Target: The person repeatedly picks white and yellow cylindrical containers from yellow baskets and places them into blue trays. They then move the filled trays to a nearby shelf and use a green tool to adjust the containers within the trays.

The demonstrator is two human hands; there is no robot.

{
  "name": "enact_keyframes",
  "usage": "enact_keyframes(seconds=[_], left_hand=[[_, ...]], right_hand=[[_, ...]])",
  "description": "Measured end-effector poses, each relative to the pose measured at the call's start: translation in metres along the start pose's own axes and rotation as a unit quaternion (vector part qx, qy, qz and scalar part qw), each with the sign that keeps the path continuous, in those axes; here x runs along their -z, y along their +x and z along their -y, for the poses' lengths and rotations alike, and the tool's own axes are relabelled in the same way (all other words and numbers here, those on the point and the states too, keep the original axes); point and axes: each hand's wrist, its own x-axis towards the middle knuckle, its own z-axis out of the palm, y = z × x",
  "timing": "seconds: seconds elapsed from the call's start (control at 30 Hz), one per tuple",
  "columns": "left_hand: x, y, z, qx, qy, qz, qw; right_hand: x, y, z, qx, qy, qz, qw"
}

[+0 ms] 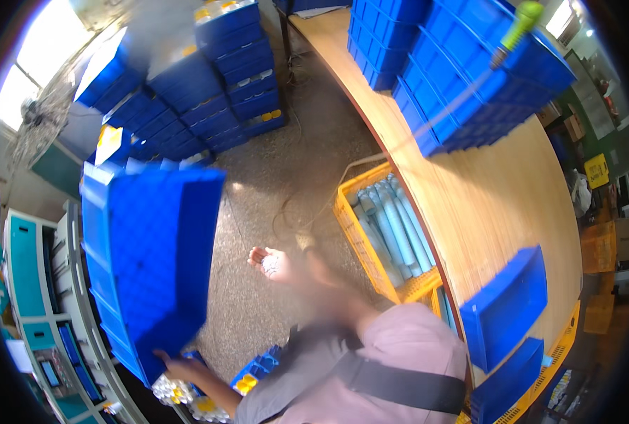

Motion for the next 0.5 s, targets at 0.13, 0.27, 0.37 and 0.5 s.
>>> enact_keyframes(seconds=[0.13, 0.27, 0.37, 0.5], left_hand=[[-0.058, -0.023, 0.026, 0.096, 0.007, 0.119, 0.988], [-0.105, -0.017, 0.110, 0.240, 0.270, 0.076, 0.929], [-0.122, -0.003, 0.147, 0.297, 0.354, 0.071, 0.884], [-0.132, 0.014, 0.155, 0.315, 0.399, 0.081, 0.857]], right_hand=[[-0.003, 0.100, 0.167, 0.165, 0.006, -0.027, 0.986], [-0.064, 0.229, 0.411, 0.442, -0.035, -0.101, 0.890], [-0.141, 0.273, 0.572, 0.557, -0.106, -0.067, 0.821], [-0.146, 0.272, 0.599, 0.494, -0.244, -0.281, 0.785]])
